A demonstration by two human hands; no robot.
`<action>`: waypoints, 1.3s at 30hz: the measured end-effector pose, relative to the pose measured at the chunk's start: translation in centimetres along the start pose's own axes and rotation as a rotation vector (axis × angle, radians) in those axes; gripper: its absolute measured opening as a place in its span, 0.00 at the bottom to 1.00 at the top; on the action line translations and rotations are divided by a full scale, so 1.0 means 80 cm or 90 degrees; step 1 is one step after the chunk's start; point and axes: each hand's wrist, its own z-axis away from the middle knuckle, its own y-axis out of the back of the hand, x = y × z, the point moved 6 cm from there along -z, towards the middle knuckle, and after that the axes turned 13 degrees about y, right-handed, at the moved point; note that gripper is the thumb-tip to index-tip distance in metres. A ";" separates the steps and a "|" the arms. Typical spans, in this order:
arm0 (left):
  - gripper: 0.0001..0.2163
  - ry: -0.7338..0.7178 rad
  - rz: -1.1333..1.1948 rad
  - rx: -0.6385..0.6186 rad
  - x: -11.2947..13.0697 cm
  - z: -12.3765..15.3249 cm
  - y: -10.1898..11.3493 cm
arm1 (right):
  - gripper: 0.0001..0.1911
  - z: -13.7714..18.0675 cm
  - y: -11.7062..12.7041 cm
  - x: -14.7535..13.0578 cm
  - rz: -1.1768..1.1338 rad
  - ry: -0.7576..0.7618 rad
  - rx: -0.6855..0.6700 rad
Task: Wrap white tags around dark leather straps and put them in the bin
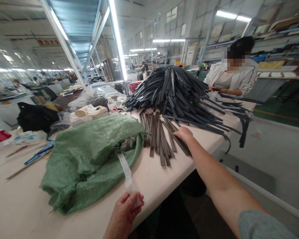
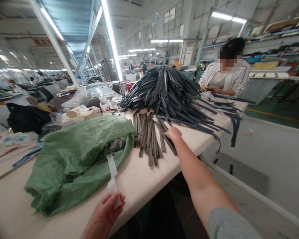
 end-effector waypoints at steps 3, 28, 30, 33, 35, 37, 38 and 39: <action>0.22 0.012 0.002 0.004 -0.007 -0.002 -0.002 | 0.16 -0.009 -0.004 0.012 0.001 -0.008 -0.030; 0.23 0.026 0.028 0.024 -0.018 0.009 0.004 | 0.15 -0.019 -0.012 -0.069 -0.234 0.018 0.003; 0.23 0.002 0.027 0.032 -0.014 0.010 0.010 | 0.15 -0.004 0.005 -0.071 -0.290 0.038 0.032; 0.22 -0.038 0.046 0.026 -0.007 0.007 0.017 | 0.13 0.041 0.034 -0.069 -0.352 0.102 0.090; 0.20 -0.064 0.073 0.030 0.001 0.004 0.017 | 0.12 0.089 0.043 -0.068 -0.376 0.165 0.114; 0.17 -0.085 0.109 0.034 0.012 0.003 0.014 | 0.13 0.147 0.034 -0.069 -0.396 0.236 0.100; 0.15 -0.095 0.131 0.032 0.019 0.003 0.011 | 0.13 0.178 0.023 -0.069 -0.402 0.266 0.079; 0.13 -0.102 0.156 0.029 0.027 0.003 0.007 | 0.13 0.209 0.010 -0.069 -0.405 0.296 0.057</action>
